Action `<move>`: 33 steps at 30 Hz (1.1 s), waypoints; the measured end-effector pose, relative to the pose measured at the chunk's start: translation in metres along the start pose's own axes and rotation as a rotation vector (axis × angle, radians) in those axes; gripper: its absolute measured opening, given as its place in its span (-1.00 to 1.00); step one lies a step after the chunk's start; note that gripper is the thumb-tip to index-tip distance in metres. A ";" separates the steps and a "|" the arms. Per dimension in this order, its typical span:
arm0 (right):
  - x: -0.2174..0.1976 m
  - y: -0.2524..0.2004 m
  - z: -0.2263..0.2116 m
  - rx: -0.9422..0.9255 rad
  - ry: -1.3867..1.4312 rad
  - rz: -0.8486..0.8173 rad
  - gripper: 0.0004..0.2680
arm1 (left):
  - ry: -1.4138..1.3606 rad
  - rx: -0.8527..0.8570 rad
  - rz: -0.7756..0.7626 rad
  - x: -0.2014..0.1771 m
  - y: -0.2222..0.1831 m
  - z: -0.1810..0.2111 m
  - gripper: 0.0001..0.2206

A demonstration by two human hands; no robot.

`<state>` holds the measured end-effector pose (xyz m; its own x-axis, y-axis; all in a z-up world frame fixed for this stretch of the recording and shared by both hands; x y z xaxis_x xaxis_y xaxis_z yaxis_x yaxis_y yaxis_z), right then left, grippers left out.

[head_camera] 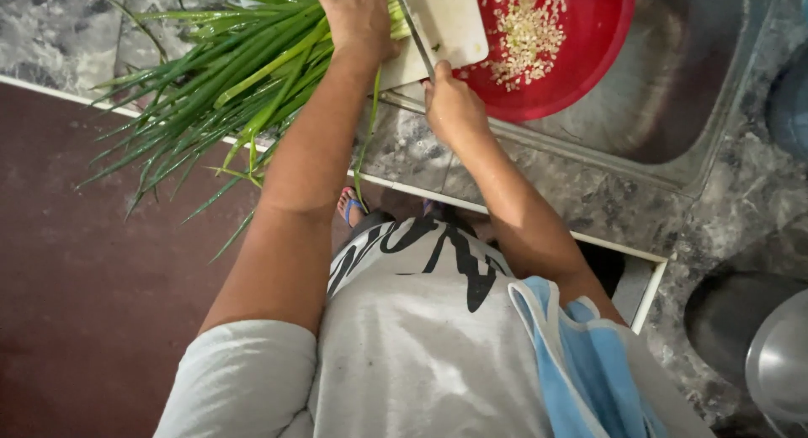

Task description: Cutting green onions on a white cutting board and transferring the chopped pieces into a red bowl.

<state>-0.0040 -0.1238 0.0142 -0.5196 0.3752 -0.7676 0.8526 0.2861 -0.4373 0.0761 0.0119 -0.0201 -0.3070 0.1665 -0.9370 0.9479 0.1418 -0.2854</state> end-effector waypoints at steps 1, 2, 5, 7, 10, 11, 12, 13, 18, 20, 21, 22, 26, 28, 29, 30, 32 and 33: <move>-0.001 -0.002 -0.001 0.016 0.016 -0.018 -0.84 | -0.005 0.012 -0.013 0.000 -0.001 0.001 -0.14; 0.004 0.004 0.002 0.016 0.015 -0.025 -0.84 | -0.006 0.010 -0.019 0.005 0.000 0.001 -0.14; 0.004 0.016 -0.001 0.043 -0.020 -0.059 -0.83 | -0.018 0.003 0.040 0.007 0.007 0.001 -0.14; -0.006 0.014 -0.015 0.152 0.019 -0.140 -0.71 | -0.038 0.001 0.045 0.007 0.010 0.002 -0.16; 0.002 0.021 -0.008 0.154 -0.011 -0.157 -0.64 | -0.030 -0.021 0.127 0.008 0.011 0.001 -0.15; 0.016 0.023 0.011 0.153 -0.011 -0.160 -0.64 | -0.030 -0.022 0.125 0.007 0.009 0.002 -0.15; 0.028 0.027 0.027 0.104 -0.016 -0.128 -0.77 | -0.030 -0.020 0.096 0.007 0.008 0.003 -0.14; 0.038 0.031 0.040 0.051 -0.021 -0.093 -0.84 | -0.030 -0.020 0.069 0.005 0.008 0.002 -0.13; 0.023 0.041 0.010 0.171 -0.034 -0.210 -0.70 | -0.031 -0.020 0.104 0.006 0.011 0.000 -0.19; 0.025 0.044 0.012 0.196 -0.029 -0.217 -0.74 | -0.050 -0.020 0.095 0.008 0.010 0.001 -0.23; 0.030 0.045 0.019 0.174 -0.022 -0.207 -0.70 | -0.031 -0.018 0.100 0.009 0.010 0.000 -0.23; 0.034 0.047 0.025 0.152 -0.014 -0.197 -0.66 | -0.013 -0.016 0.105 0.009 0.010 0.000 -0.23; 0.046 0.042 0.047 -0.033 -0.109 0.005 -0.86 | -0.024 -0.063 0.165 0.005 0.012 -0.002 -0.11; 0.027 0.028 0.020 0.109 -0.022 -0.154 -0.77 | -0.008 -0.047 0.139 0.006 0.009 0.000 -0.21; 0.021 0.029 0.011 0.115 -0.022 -0.155 -0.77 | -0.009 -0.041 0.136 0.006 0.010 0.000 -0.21; 0.016 0.030 0.003 0.144 -0.022 -0.173 -0.73 | -0.012 -0.029 0.132 0.006 0.011 0.000 -0.25; 0.026 0.032 0.015 0.173 -0.021 -0.192 -0.67 | -0.014 -0.016 0.128 0.009 0.010 0.000 -0.28; 0.035 0.036 0.032 0.143 -0.040 -0.155 -0.73 | -0.012 -0.014 0.120 0.011 0.011 0.000 -0.26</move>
<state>0.0103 -0.1290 -0.0434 -0.6447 0.3004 -0.7030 0.7636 0.2085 -0.6111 0.0835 0.0153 -0.0337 -0.1902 0.1718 -0.9666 0.9765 0.1347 -0.1682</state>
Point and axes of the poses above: each hand's wrist, its own y-axis towards the middle knuckle, its own x-axis out of the palm, z = x × y, the point moved 8 cm from there along y, towards the middle knuckle, and after that the axes turned 1 degree about y, right-handed, at the moved point
